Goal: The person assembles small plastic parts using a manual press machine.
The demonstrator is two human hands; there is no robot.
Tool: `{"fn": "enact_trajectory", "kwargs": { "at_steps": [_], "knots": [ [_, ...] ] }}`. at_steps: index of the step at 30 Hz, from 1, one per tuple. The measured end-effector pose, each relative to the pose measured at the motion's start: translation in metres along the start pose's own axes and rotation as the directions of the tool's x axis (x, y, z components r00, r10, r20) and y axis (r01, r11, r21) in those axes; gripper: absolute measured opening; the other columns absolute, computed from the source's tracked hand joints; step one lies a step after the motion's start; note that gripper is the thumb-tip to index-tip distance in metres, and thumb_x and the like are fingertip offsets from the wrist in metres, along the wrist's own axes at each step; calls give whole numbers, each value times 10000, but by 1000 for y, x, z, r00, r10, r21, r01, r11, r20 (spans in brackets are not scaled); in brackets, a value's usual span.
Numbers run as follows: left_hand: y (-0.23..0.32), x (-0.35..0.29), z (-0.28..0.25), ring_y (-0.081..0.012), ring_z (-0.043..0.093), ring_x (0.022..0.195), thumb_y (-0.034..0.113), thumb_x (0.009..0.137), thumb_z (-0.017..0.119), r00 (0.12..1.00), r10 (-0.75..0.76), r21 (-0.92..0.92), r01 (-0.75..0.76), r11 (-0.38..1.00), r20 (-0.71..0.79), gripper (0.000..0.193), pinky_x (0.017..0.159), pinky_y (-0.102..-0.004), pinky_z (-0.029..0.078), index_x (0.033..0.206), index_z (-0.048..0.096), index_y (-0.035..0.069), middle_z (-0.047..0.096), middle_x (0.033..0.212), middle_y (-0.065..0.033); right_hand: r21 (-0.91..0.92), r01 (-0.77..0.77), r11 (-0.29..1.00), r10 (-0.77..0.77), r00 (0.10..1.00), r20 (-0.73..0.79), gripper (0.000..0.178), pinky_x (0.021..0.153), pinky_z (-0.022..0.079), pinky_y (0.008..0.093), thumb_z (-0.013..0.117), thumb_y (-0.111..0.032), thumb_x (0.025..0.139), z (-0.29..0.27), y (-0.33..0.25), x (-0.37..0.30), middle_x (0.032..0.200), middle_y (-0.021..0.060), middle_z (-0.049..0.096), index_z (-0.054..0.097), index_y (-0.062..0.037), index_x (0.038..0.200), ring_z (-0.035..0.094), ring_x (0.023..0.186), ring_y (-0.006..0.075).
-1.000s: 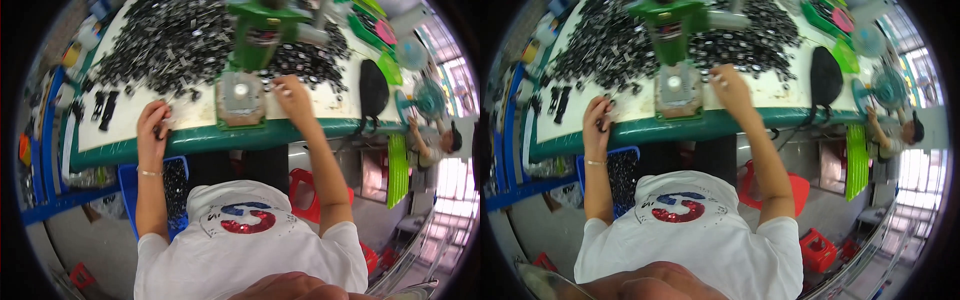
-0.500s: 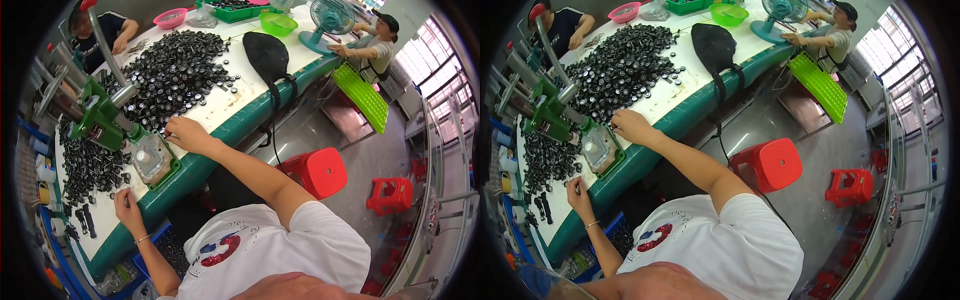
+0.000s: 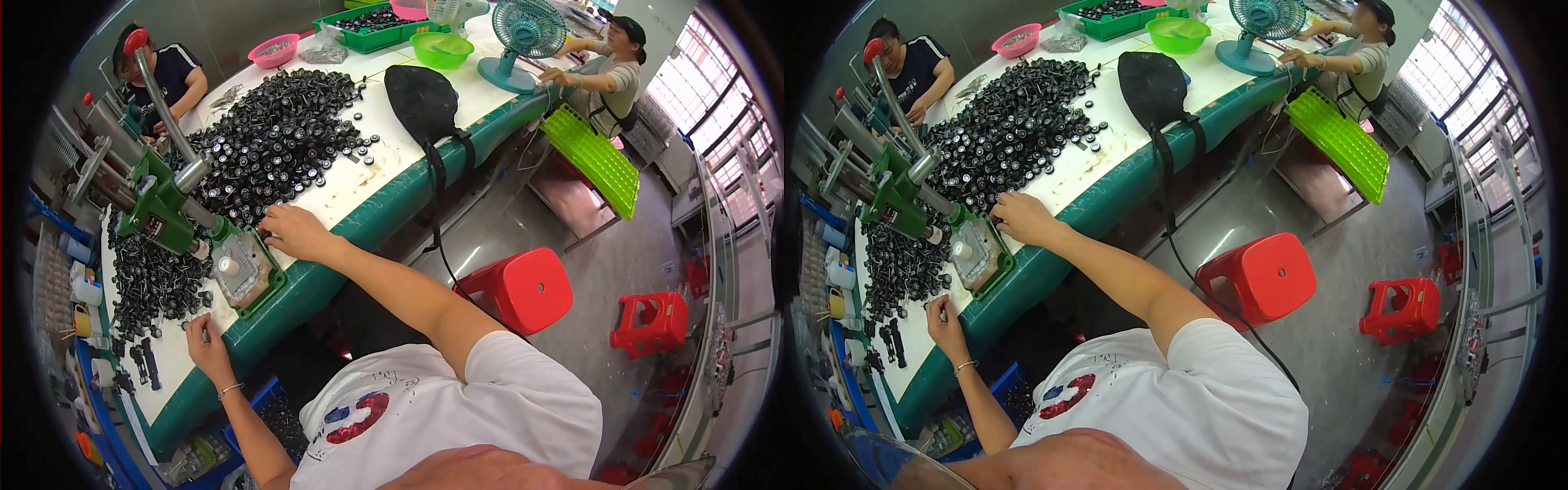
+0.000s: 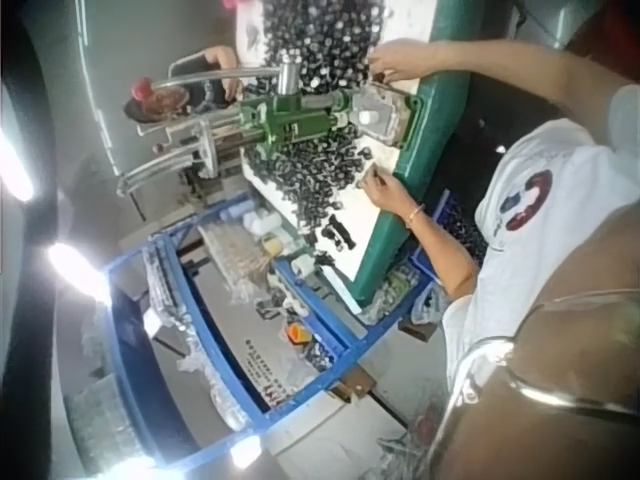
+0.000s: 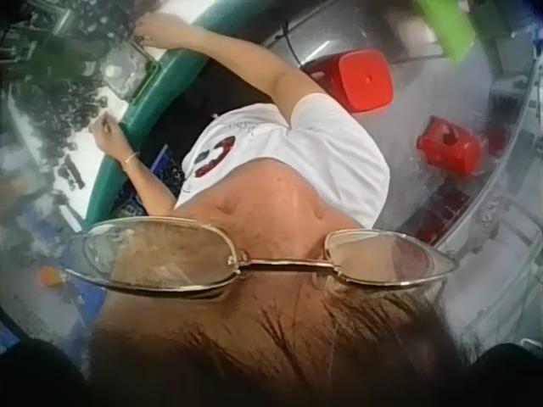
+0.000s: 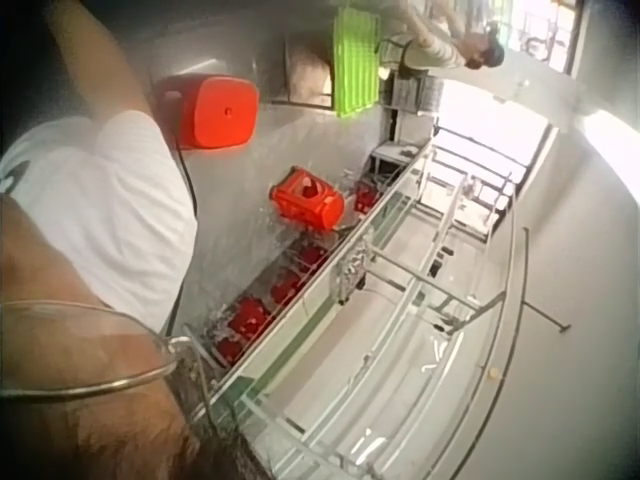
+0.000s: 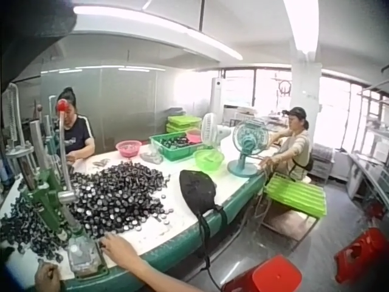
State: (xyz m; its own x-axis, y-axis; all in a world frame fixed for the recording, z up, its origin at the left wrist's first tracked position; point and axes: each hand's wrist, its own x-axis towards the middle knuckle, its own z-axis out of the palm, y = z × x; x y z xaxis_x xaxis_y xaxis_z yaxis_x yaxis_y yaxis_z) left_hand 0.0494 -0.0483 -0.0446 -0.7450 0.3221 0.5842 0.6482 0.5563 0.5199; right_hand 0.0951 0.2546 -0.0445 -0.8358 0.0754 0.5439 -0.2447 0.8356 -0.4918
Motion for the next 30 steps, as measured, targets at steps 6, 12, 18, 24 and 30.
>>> {"fn": "enact_trajectory", "kwargs": {
  "at_steps": [6,12,18,24,30],
  "knots": [
    [1,1,0,-204,591,802,4,868,574,1000,-4,57,4,998,-7,72,745,-285,466,916,625,-12,596,875,-80,35,-16,999,17,1000,-13,143,818,458,405,659,-170,786,-5,-1,-2,939,91,555,651,-95,908,549,933,289],
    [-15,-8,-4,-278,592,775,8,828,585,999,-20,107,24,994,-43,81,712,-342,473,887,640,-1,600,841,-120,123,6,992,-1,999,-38,164,815,462,432,629,-110,741,20,6,4,910,137,590,670,-59,891,565,940,326],
    [-9,1,9,-269,596,746,60,805,613,991,36,139,-18,990,-127,51,665,-346,475,849,640,55,588,822,-91,184,14,983,0,997,-73,175,805,470,387,664,-150,769,16,28,2,929,125,614,666,-49,912,581,923,306],
    [-5,-8,2,-185,637,728,44,800,637,972,-110,-74,96,993,-209,109,636,-275,493,876,693,98,647,858,-39,178,-54,983,45,997,56,155,687,479,327,652,-169,838,2,7,4,875,91,602,677,-43,924,604,738,216],
    [-16,-15,-25,-79,619,738,29,839,668,743,-557,-712,158,684,-371,121,650,-186,469,958,675,9,668,866,-21,200,-123,972,106,990,95,182,672,464,306,650,-179,846,-4,-5,2,849,79,600,682,-36,953,574,719,188]
  ]
}}
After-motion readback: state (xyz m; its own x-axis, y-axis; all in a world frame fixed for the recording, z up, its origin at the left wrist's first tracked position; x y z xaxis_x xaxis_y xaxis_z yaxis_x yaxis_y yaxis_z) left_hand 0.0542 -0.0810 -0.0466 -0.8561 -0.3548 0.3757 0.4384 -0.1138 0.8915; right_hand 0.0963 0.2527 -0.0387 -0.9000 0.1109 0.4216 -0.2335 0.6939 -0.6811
